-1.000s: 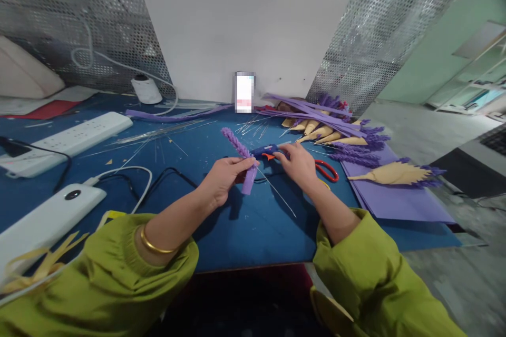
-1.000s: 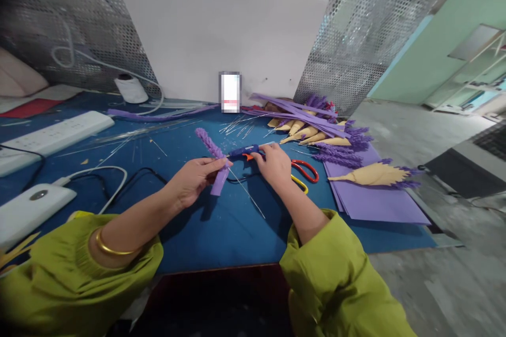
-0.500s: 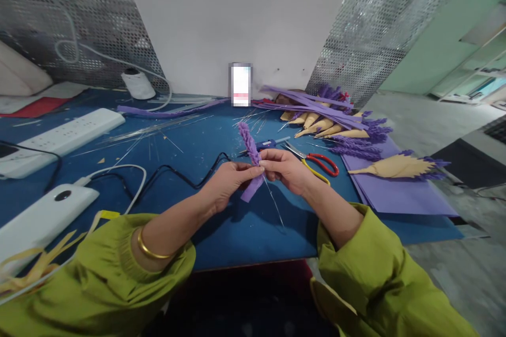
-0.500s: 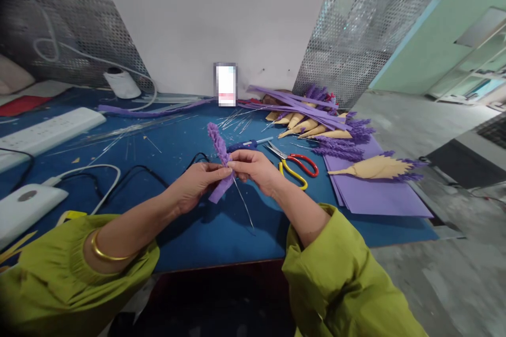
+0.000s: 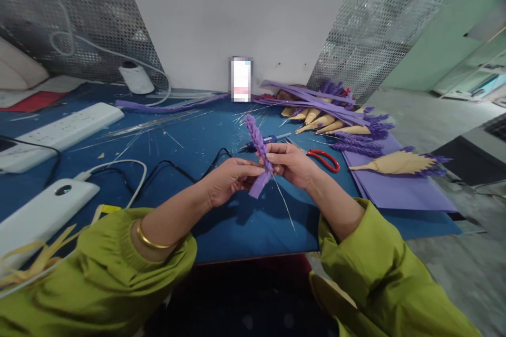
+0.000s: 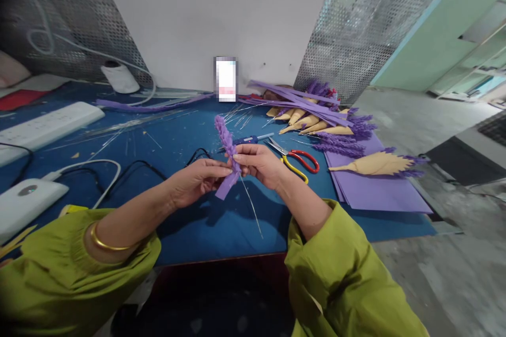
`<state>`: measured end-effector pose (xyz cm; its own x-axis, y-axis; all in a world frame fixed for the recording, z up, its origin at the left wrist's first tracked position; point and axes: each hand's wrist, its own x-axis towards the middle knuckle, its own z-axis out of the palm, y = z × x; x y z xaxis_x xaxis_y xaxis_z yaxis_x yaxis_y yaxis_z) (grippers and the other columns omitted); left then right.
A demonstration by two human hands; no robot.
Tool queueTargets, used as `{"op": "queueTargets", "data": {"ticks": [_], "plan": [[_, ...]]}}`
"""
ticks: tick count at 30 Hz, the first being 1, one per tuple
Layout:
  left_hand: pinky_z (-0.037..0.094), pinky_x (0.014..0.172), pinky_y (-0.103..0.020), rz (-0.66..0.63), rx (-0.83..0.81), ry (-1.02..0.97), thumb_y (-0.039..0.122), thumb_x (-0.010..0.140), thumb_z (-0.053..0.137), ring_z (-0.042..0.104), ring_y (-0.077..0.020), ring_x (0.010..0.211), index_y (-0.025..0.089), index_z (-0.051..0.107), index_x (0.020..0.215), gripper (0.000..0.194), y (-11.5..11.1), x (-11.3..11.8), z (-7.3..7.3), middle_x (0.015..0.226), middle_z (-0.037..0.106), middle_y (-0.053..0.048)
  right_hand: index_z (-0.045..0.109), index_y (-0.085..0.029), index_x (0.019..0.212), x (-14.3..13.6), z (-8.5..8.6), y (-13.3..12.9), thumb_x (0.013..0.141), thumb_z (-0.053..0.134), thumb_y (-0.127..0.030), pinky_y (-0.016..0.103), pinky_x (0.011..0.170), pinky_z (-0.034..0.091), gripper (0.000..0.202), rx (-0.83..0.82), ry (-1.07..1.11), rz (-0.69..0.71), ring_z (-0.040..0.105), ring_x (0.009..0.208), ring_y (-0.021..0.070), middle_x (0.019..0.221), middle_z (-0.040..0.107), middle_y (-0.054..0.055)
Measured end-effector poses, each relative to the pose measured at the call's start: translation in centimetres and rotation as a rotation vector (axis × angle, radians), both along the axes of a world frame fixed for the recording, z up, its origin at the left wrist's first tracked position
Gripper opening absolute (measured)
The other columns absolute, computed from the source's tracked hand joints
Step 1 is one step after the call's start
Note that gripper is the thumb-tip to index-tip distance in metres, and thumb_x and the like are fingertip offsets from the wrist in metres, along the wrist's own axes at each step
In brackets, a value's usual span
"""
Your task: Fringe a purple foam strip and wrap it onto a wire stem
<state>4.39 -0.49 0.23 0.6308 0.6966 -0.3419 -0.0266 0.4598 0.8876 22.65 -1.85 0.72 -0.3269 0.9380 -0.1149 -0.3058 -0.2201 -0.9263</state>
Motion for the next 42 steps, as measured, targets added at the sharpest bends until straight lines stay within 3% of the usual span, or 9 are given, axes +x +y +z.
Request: {"op": "queueTargets", "data": {"ticks": [7,14,19,28,34,42], "plan": [[0.044,0.065,-0.024,0.030,0.125,0.090,0.026,0.063,0.078,0.058,-0.0117,0.065,0.016,0.078,0.073,0.014,-0.2,0.2,-0.2,0.071,0.071,-0.003,0.072,-0.014,0.079,0.0,0.0,-0.2,0.060,0.085,-0.030,0.018,0.049,0.043,0.027,-0.021,-0.028,0.077,0.048,0.048,0.0049,0.066,0.066,-0.001],[0.042,0.064,-0.024,-0.013,0.167,0.127,0.025,0.061,0.077,0.058,-0.0128,0.064,0.016,0.079,0.075,0.017,-0.4,0.1,-0.1,0.070,0.072,-0.004,0.068,-0.014,0.076,0.2,-0.1,-0.2,0.061,0.082,-0.026,0.020,0.054,0.043,0.024,0.027,-0.152,0.160,0.054,0.058,0.0081,0.068,0.061,-0.002],[0.045,0.068,-0.026,0.013,0.106,0.134,0.025,0.060,0.076,0.061,-0.0153,0.068,0.015,0.078,0.075,0.018,-0.3,0.2,-0.6,0.074,0.073,-0.006,0.064,-0.015,0.072,-0.1,-0.2,-0.3,0.062,0.081,-0.031,0.021,0.055,0.041,0.026,0.089,-0.249,0.109,0.051,0.058,0.0084,0.064,0.057,-0.004],[0.037,0.052,-0.023,0.055,0.066,0.129,0.023,0.059,0.075,0.051,-0.0111,0.055,0.015,0.074,0.063,0.010,-0.6,0.5,-0.1,0.060,0.064,-0.002,0.055,-0.017,0.064,-0.5,-0.2,-0.3,0.062,0.079,-0.035,0.024,0.054,0.038,0.030,0.155,-0.353,0.023,0.047,0.055,0.0093,0.059,0.050,-0.006],[0.033,0.053,-0.022,0.065,0.167,0.201,0.028,0.060,0.077,0.048,-0.0097,0.057,0.014,0.077,0.073,0.019,-0.7,0.5,-0.2,0.062,0.063,-0.001,0.049,-0.018,0.060,-1.0,-0.2,-0.5,0.062,0.079,-0.037,0.024,0.050,0.034,0.035,0.211,-0.404,-0.051,0.043,0.050,0.0083,0.053,0.046,-0.007],[0.027,0.049,-0.024,0.113,0.287,0.282,0.030,0.062,0.074,0.040,-0.0093,0.051,0.013,0.075,0.069,0.019,-1.0,0.7,-0.4,0.054,0.056,0.002,0.047,-0.019,0.059,-1.2,-0.5,-0.3,0.060,0.081,-0.037,0.024,0.048,0.034,0.038,0.217,-0.412,-0.103,0.041,0.049,0.0079,0.052,0.044,-0.008]]}}
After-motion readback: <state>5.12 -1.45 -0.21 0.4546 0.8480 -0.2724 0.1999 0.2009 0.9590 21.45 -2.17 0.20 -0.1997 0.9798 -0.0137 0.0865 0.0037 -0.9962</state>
